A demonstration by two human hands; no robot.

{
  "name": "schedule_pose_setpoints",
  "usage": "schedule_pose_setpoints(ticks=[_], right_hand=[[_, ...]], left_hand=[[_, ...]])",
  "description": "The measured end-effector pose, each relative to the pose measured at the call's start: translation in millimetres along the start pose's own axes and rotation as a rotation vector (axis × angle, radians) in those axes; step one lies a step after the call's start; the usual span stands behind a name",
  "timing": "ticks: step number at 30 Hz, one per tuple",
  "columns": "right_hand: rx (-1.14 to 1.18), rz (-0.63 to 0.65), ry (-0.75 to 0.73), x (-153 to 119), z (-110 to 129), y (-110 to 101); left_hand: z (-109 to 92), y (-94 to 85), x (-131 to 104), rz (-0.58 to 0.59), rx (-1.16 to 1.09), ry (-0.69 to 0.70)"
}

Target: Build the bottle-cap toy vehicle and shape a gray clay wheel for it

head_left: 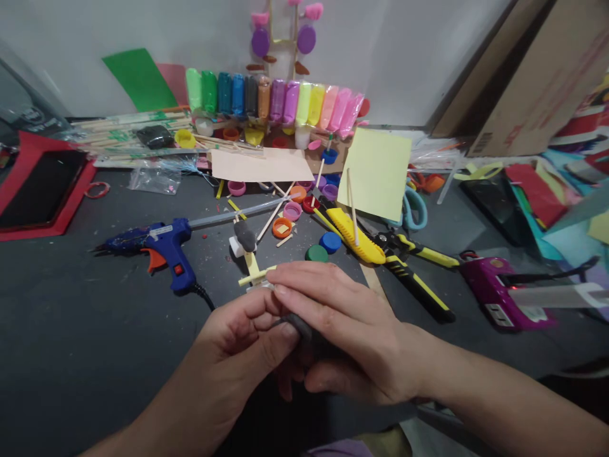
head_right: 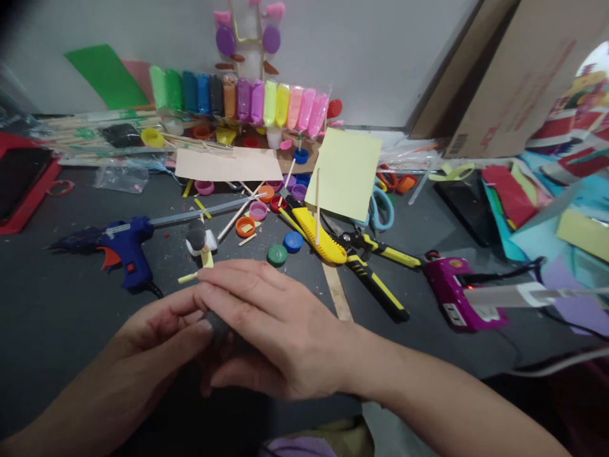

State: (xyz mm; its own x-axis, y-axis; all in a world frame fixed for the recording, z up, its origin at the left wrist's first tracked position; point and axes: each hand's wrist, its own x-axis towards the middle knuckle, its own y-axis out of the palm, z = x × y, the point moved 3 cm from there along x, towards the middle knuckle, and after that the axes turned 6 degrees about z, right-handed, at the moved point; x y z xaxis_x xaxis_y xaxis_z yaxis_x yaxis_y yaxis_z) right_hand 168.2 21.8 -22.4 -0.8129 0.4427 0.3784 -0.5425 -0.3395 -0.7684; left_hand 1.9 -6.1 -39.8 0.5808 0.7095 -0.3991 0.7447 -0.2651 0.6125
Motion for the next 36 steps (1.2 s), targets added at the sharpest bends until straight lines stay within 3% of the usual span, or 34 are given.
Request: schedule_pose_setpoints(ticks=[9,19,28,36], right_hand=[[-0.113,0.02,-0.021,0.5,0.2,6.5],[-0.098,0.027,0.02,-1.7,-1.7,6.6],[-0.103,0.042,0.032,-0.7,-3.1,8.3],[-0.149,0.016,-0.014,1.4,-2.8,6.8]], left_hand=[[-0.7,-1.9,1.1,-0.082,0.09,0.057],[-4.4,2.1,0.4,-0.041,0.106,0.046],[-5.7,-3.4,-2.0,-0.121,0.29,0.08],[-5.6,-2.9,-1.8,-0.126,0.302,0.104]])
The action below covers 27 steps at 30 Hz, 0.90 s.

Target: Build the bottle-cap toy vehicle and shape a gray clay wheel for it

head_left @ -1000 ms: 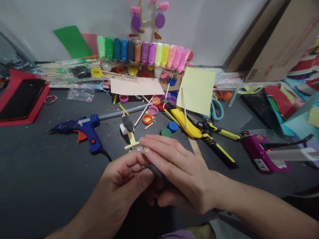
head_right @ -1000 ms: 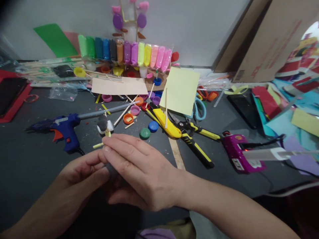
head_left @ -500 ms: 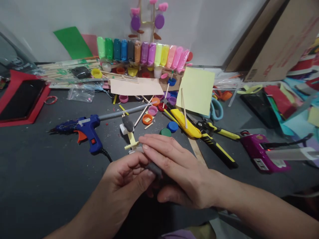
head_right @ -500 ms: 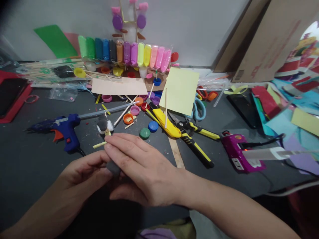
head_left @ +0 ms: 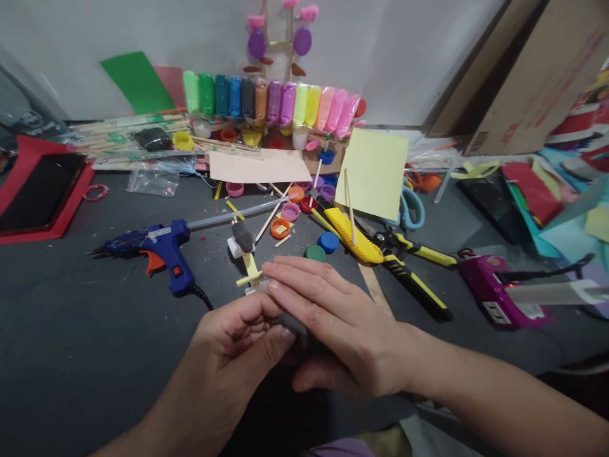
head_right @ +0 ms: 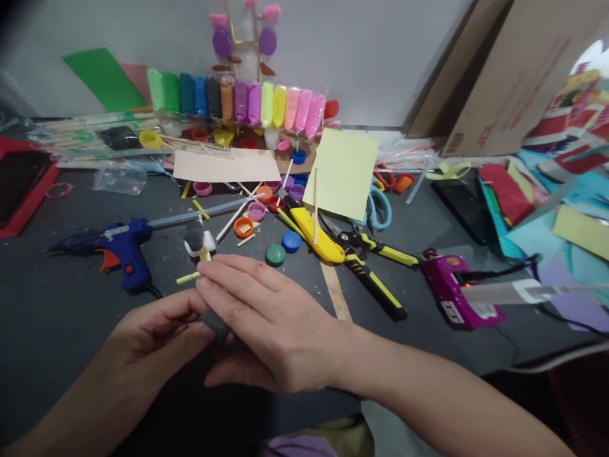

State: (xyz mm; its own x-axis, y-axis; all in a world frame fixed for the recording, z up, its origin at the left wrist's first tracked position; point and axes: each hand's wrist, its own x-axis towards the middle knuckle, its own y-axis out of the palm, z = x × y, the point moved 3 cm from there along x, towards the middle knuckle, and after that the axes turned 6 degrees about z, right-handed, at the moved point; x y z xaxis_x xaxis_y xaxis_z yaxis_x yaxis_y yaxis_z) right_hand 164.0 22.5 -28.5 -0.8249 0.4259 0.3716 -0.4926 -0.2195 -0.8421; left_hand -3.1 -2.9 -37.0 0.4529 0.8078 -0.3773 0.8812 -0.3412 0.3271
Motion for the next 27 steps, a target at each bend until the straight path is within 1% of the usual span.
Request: schedule_pose_setpoints(ticks=[5,10,15,17,20,23,27], right_hand=[[0.019,-0.017,0.008,-0.4,-1.6,-4.6],[0.037,0.002,-0.008,-0.8,-0.4,-5.6],[0.06,-0.005,0.025,-1.3,-2.1,-5.4],[0.059,-0.008,0.029,-1.4,-2.5,-4.8],[0.054,-0.005,0.016,-1.6,-2.2,-3.1],[0.048,-0.004,0.01,-1.9,-2.3,-1.2],[0.046,-0.01,0.011,-1.9,-4.4,-0.2]], left_hand=[[-1.8,1.0,0.9,-0.01,-0.046,-0.007],[-4.1,4.1,2.0,0.016,-0.088,-0.001],[1.6,1.3,0.7,0.004,-0.135,-0.008],[5.1,-0.4,1.0,-0.004,-0.166,-0.05],[7.7,0.4,2.6,0.038,-0.227,-0.115],[5.6,2.8,3.6,0.07,-0.248,-0.128],[3.9,4.4,3.0,0.108,-0.207,-0.136]])
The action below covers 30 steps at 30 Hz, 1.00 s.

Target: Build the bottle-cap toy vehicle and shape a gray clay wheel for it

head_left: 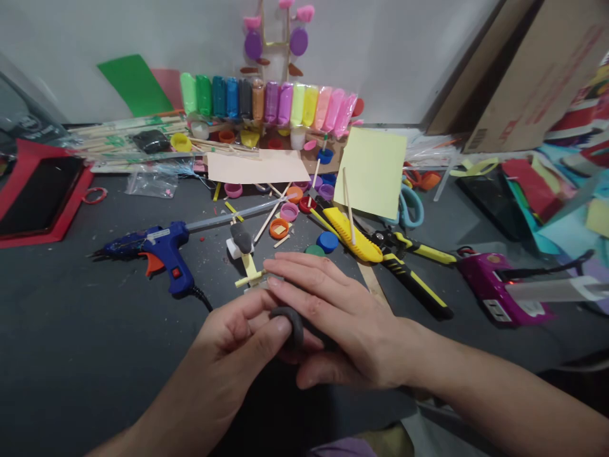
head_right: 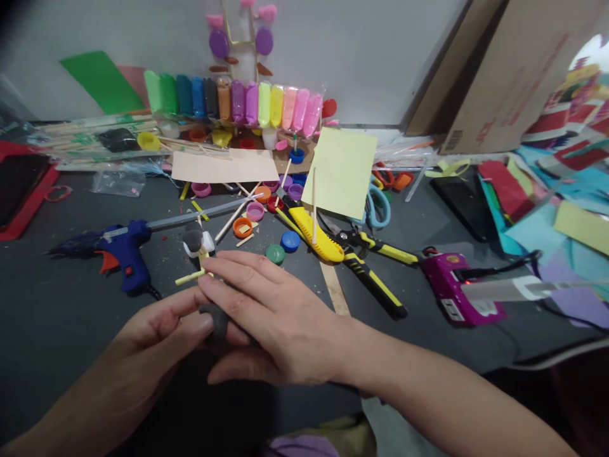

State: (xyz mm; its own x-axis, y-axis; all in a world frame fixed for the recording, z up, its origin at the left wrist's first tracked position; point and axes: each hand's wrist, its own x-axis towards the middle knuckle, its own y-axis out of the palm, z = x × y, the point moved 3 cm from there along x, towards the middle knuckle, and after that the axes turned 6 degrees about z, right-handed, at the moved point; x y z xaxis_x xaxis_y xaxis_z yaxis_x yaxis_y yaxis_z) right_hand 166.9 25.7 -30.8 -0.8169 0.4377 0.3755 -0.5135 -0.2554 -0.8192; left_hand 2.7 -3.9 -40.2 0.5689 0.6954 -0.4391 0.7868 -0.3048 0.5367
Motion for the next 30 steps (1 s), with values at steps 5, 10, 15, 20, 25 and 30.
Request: schedule_pose_setpoints(ticks=[5,10,15,20,25,30], right_hand=[[-0.011,0.023,0.005,0.9,-0.6,-0.3],[-0.058,0.024,0.016,1.4,2.4,0.7],[-0.133,0.028,0.031,2.2,5.6,3.3],[-0.192,0.096,0.097,1.0,9.1,7.4],[-0.211,0.13,0.135,0.3,9.3,9.6],[-0.213,0.126,0.143,0.6,8.7,9.7]], left_hand=[[4.6,-4.3,0.5,0.001,0.039,0.032],[7.6,-8.7,0.0,-0.068,0.09,0.04],[5.5,-6.8,0.6,-0.076,0.081,0.067],[7.5,-8.2,1.9,-0.101,0.043,0.081],[9.5,-8.7,1.6,-0.107,-0.009,0.075],[9.1,-6.3,1.5,-0.064,-0.055,0.085]])
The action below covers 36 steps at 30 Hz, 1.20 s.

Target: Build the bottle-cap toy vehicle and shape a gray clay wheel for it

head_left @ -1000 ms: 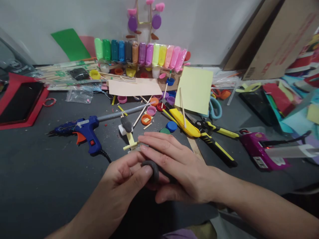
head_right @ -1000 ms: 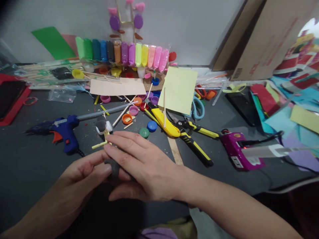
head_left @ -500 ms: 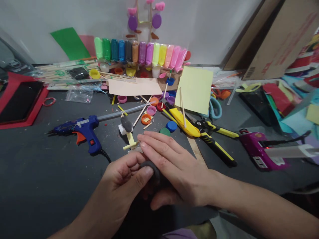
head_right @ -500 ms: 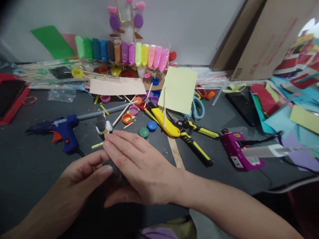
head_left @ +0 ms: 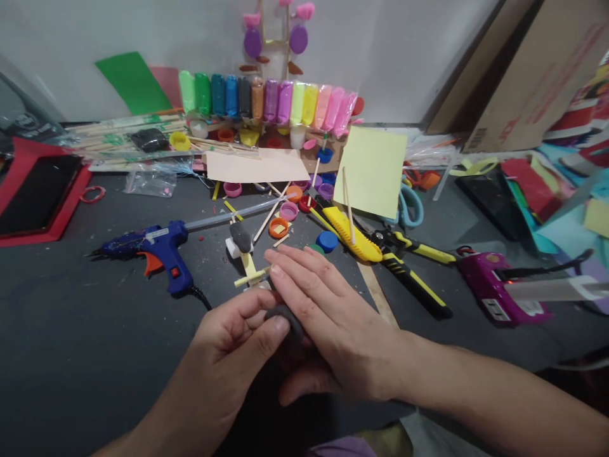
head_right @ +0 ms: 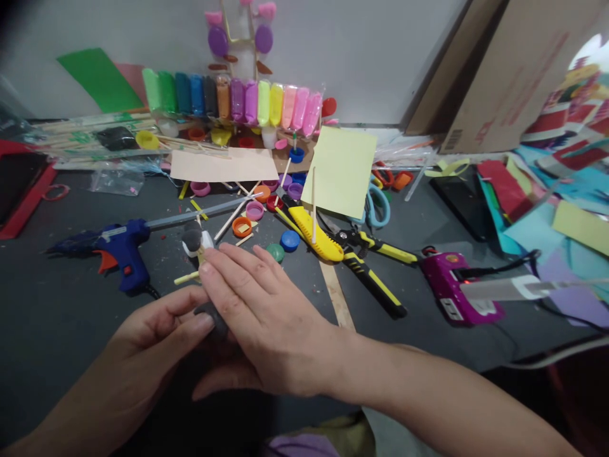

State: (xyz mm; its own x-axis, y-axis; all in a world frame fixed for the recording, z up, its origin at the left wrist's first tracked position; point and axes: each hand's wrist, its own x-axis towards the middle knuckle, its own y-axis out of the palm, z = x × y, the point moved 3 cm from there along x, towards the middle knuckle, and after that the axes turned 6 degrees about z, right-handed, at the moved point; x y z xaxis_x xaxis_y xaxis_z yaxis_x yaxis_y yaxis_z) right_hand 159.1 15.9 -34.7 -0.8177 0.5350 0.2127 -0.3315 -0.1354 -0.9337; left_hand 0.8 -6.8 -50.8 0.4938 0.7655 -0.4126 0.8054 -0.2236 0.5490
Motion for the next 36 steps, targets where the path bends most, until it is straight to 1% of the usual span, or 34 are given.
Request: schedule_pose_setpoints(ticks=[4,9,14,17,19,23,28,33,36], right_hand=[[-0.006,0.008,-0.002,0.3,1.3,-1.4],[-0.011,0.026,0.005,-0.2,0.4,-3.1],[-0.024,-0.017,0.013,-1.0,-1.0,-4.6],[-0.022,0.006,0.001,-0.3,0.0,-3.7],[-0.02,0.011,-0.002,-0.1,0.1,-3.3],[-0.024,-0.036,-0.002,-0.8,-0.5,-4.8],[-0.009,-0.006,-0.009,-0.6,-0.5,-5.4],[0.002,0.0,0.001,-0.7,-2.0,-6.5],[0.013,-0.02,0.002,-1.5,-3.5,-7.8]], left_hand=[[0.0,0.2,0.4,0.015,0.03,0.003],[-2.1,-0.8,-1.3,-0.012,0.061,0.02],[-4.3,1.3,-1.3,-0.025,0.072,0.013],[-6.2,2.2,-0.6,-0.036,0.066,0.021],[-6.7,2.0,-0.5,-0.027,0.051,0.022],[-4.7,1.3,-0.5,-0.001,0.033,-0.006],[-4.1,5.2,0.4,0.041,0.016,-0.021],[-5.9,5.3,-0.6,0.029,0.09,-0.005],[-4.2,4.1,-1.4,0.019,0.098,-0.038]])
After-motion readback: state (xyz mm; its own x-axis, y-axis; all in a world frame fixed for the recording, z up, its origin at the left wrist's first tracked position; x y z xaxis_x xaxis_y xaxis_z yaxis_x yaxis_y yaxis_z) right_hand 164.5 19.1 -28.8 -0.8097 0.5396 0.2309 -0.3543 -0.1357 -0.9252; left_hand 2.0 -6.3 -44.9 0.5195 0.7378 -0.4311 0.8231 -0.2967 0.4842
